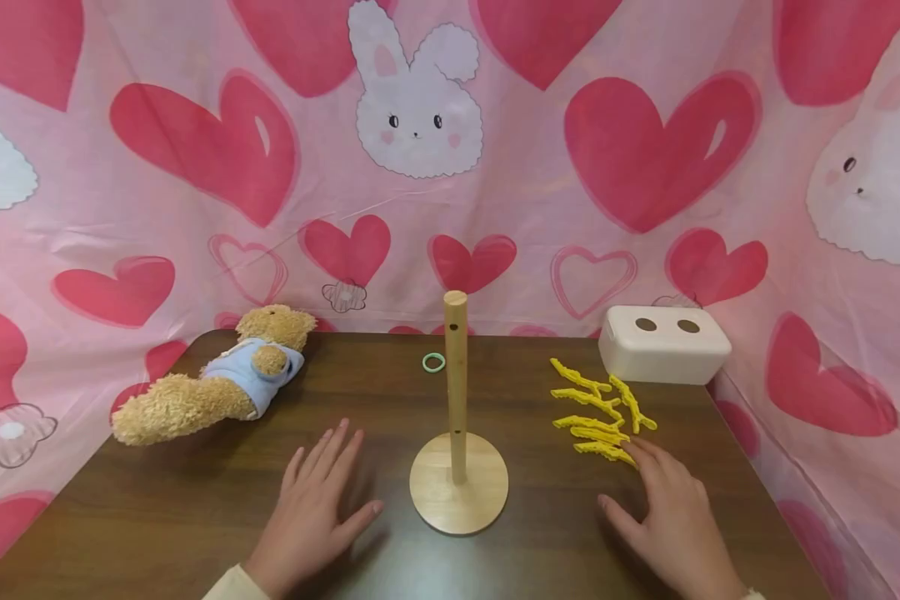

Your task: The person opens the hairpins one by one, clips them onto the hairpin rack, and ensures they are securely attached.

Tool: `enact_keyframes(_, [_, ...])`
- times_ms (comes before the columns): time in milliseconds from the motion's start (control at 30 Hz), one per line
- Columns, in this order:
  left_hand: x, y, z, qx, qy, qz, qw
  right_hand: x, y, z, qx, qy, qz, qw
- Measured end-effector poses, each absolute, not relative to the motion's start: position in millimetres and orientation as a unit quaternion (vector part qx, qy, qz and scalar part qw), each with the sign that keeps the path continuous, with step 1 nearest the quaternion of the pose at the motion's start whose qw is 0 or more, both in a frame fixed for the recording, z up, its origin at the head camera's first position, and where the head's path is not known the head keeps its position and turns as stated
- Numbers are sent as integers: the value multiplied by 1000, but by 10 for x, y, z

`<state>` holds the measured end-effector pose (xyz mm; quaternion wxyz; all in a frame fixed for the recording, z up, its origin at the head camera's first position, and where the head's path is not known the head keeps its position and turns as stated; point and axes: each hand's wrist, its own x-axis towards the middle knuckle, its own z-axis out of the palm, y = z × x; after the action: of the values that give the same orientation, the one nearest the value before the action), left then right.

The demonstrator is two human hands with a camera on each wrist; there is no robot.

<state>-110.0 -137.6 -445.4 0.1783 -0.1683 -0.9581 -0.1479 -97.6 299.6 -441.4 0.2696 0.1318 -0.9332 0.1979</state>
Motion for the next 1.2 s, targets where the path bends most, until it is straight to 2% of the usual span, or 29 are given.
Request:
enact_keyframes(167, [-1156,-1314,-4464,-166,-955,-183,167,-1071,3104,-4445,109,-934,226,253])
enact_keyframes(333, [-1202,-1234,-4494,-176,-947,-226,143,-1167,3246,-4481,60,-944,255,200])
enact_keyframes(600, [-1235,-1089,-4580,-190,-935,-279,110,-1273,3536,-4537,-13,-957,286,55])
enact_keyframes(800, [-1282,-1008,-4643,-190,-929,-307,80,-1400,3665,-4555,-46,-956,289,-14])
enact_keyframes(967, [-1325,-971,-4733,-182,-931,-313,44,-1488,3685,-4545,-45,-956,286,-41])
enact_keyframes(1200, [-1352,-930,-4748,-181,-932,-315,-20,-1378,3681,-4565,-18,-958,285,-31])
